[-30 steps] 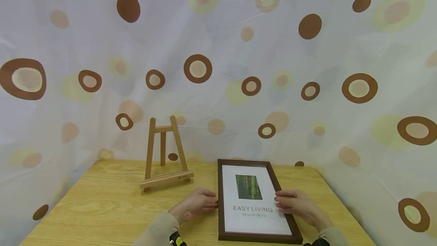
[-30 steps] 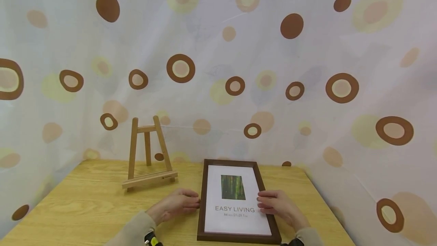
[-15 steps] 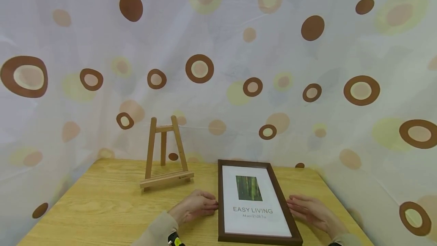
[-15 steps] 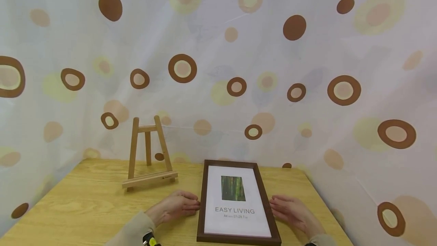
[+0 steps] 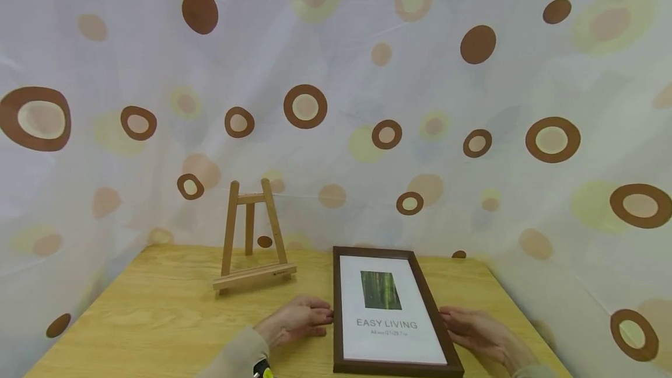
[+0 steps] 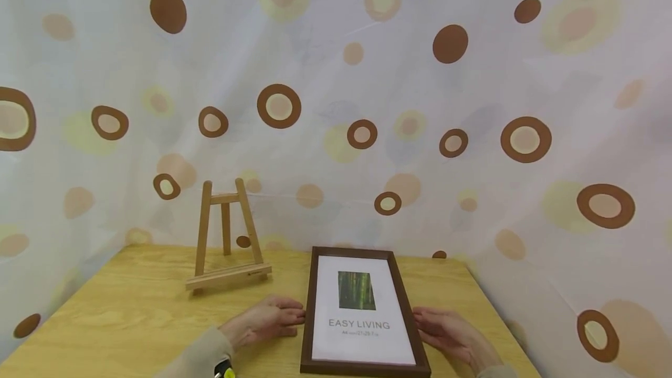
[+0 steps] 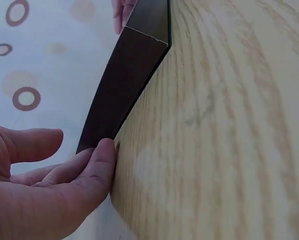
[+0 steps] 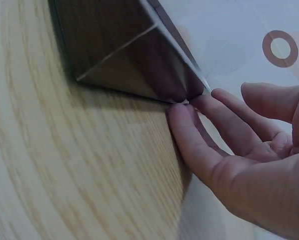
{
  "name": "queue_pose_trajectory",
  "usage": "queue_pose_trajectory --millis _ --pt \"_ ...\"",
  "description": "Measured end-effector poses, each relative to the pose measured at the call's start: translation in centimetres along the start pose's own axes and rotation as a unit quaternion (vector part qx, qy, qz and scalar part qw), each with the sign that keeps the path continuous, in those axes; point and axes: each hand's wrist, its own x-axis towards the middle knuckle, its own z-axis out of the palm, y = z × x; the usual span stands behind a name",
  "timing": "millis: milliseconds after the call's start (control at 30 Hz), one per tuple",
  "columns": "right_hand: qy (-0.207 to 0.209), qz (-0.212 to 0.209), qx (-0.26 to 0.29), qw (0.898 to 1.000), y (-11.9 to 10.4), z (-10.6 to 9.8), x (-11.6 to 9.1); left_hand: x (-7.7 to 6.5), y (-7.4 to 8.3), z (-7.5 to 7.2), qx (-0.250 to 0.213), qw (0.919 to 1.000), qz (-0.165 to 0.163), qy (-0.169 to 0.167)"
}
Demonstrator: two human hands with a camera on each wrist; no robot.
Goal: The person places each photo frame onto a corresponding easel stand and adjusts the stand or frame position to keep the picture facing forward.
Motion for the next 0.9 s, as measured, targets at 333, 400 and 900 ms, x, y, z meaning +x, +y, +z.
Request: queue_pose_trajectory --millis 333,400,900 --pt "0.011 0.009 0.03 0.999 0.4 0.5 0.1 -0.6 0.0 0.0 -0.031 0.9989 -0.003 0.034" --pt "0.006 0.008 0.019 1.0 0.7 0.5 0.1 -0.7 0.0 0.1 -0.033 0.9989 -0.004 0.033" --pt "-0.083 0.009 -0.014 0.996 1.2 1.4 0.7 -0.7 -0.2 0.3 -0.05 0.9972 -0.052 -0.02"
